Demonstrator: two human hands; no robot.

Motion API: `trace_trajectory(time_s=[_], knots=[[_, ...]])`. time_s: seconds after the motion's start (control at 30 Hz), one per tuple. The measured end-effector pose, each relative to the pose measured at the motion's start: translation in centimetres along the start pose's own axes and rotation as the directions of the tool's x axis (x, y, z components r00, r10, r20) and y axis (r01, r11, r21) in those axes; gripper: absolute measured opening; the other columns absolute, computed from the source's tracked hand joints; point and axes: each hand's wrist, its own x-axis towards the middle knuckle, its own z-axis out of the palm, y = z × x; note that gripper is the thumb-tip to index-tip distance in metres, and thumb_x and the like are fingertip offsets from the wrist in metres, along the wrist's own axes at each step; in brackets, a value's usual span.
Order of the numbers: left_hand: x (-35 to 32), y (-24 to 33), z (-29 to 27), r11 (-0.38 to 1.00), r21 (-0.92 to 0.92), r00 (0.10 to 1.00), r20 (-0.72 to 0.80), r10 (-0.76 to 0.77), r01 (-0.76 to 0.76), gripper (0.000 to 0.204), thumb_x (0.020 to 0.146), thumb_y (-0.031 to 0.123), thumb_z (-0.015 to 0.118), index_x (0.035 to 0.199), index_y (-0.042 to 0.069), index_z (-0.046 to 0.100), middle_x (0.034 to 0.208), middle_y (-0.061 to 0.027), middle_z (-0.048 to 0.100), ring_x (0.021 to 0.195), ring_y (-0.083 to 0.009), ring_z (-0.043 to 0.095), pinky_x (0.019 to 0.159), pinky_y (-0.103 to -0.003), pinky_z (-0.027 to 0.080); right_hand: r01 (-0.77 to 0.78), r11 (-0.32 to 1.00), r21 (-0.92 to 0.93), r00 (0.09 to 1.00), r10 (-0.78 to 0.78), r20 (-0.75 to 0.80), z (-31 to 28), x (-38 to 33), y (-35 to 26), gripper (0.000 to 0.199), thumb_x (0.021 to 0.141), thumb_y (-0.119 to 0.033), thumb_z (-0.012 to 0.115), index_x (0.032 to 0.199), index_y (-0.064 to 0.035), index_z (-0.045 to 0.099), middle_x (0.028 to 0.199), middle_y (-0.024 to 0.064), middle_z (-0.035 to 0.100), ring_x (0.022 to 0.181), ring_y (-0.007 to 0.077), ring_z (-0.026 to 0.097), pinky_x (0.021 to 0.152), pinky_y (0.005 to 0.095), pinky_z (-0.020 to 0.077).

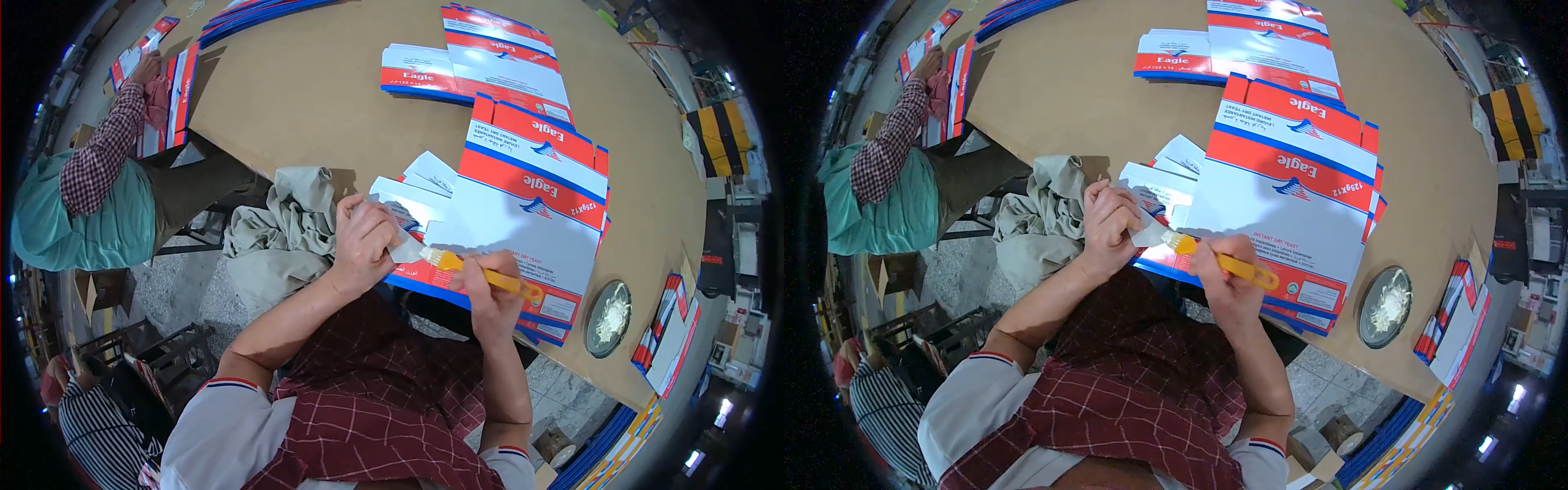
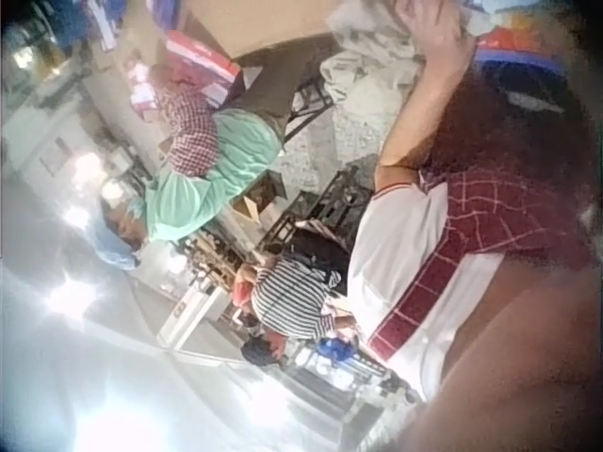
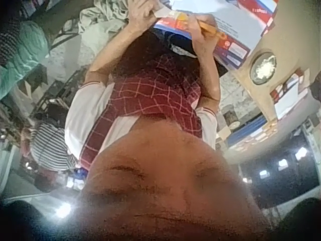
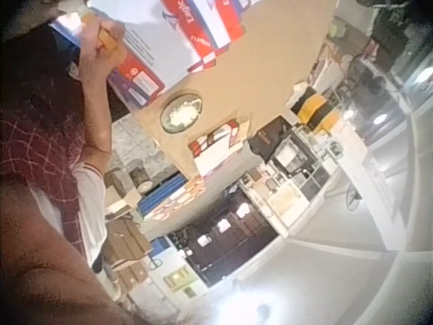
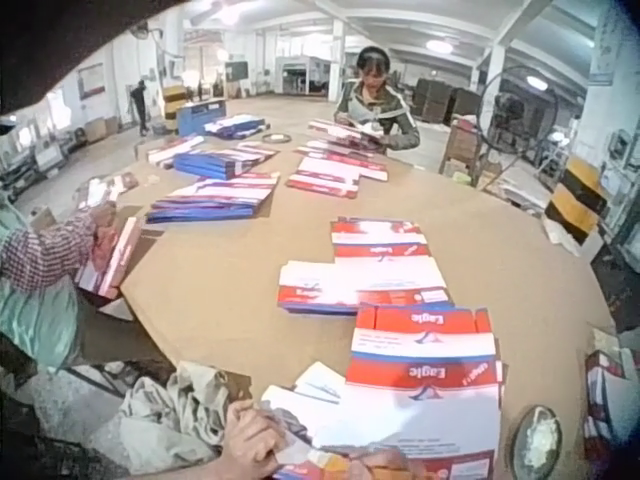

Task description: The recorder applies glue to the flaps of paper boxes using a brush and then stacks them.

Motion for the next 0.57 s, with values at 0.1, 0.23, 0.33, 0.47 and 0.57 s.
trace_trajectory(time_s=[0.1, 0.23, 0.33, 0.47, 0.57], knots=[[0.0, -0.2, 0.0, 1.0, 0.017, 1.0, 0.002, 0.007, -0.007, 0.025, 0.05, -0.004, 0.061, 0.064, 0.01, 0.045, 0.072, -0.002, 0.05, 0.079, -0.0204, 0.054, 0.082, -0.043, 0.033, -0.136, 0.988, 0.066, 0.991, 0.136, 0.002, -0.3, 0.2, 0.5, 0.009, 0.085, -0.002, 0.05, 0.077, -0.0037, 0.047, 0.064, 0.0057, 0.059, 0.057, 0.0074, 0.055, 0.059, 0.0191, 0.044], [0.2, 0.0, -0.1, 1.0, 0.022, 1.0, -0.012, 0.014, -0.013, 0.026, 0.05, -0.003, 0.062, 0.065, 0.01, 0.045, 0.071, -0.0019, 0.05, 0.077, -0.0205, 0.054, 0.082, -0.043, 0.033, -0.112, 0.985, 0.128, 0.991, 0.12, -0.056, -0.4, 0.6, 0.3, 0.008, 0.085, -0.002, 0.05, 0.077, -0.0035, 0.047, 0.061, 0.005, 0.057, 0.052, 0.0079, 0.053, 0.057, 0.0193, 0.044], [0.8, 0.4, -0.2, 1.0, 0.012, 1.0, -0.018, 0.015, -0.015, 0.026, 0.05, -0.003, 0.062, 0.064, 0.01, 0.044, 0.071, -0.0016, 0.05, 0.077, -0.0203, 0.054, 0.082, -0.043, 0.033, -0.093, 0.991, 0.097, 0.994, 0.098, -0.043, -1.2, 0.6, 1.2, 0.008, 0.084, -0.002, 0.051, 0.077, -0.0041, 0.047, 0.057, 0.0039, 0.055, 0.049, 0.0081, 0.052, 0.055, 0.0194, 0.044], [1.6, 1.1, -0.5, 0.999, 0.006, 0.999, -0.031, -0.044, 0.044, 0.026, 0.056, -0.005, 0.061, 0.077, 0.009, 0.053, 0.08, -0.0061, 0.052, 0.083, -0.0242, 0.054, 0.081, -0.042, 0.037, -0.021, 0.886, 0.463, 0.959, 0.149, -0.242, -1.9, 1.4, 1.9, 0.01, 0.084, -0.003, 0.05, 0.076, -0.0057, 0.046, 0.059, 0.0028, 0.051, 0.05, 0.0081, 0.05, 0.05, 0.0206, 0.043], [2.0, 1.7, -1.4, 1.0, -0.011, 1.0, 0.019, -0.023, 0.023, 0.028, 0.066, -0.001, 0.065, 0.093, 0.007, 0.06, 0.099, -0.0144, 0.048, 0.094, -0.0312, 0.05, 0.083, -0.038, 0.043, 0.126, 0.708, 0.695, 0.851, 0.283, -0.443, -3.0, 1.7, 3.6, 0.008, 0.085, -0.007, 0.049, 0.079, -0.0073, 0.046, 0.067, 0.0088, 0.055, 0.052, 0.0134, 0.052, 0.049, 0.0227, 0.0447]])
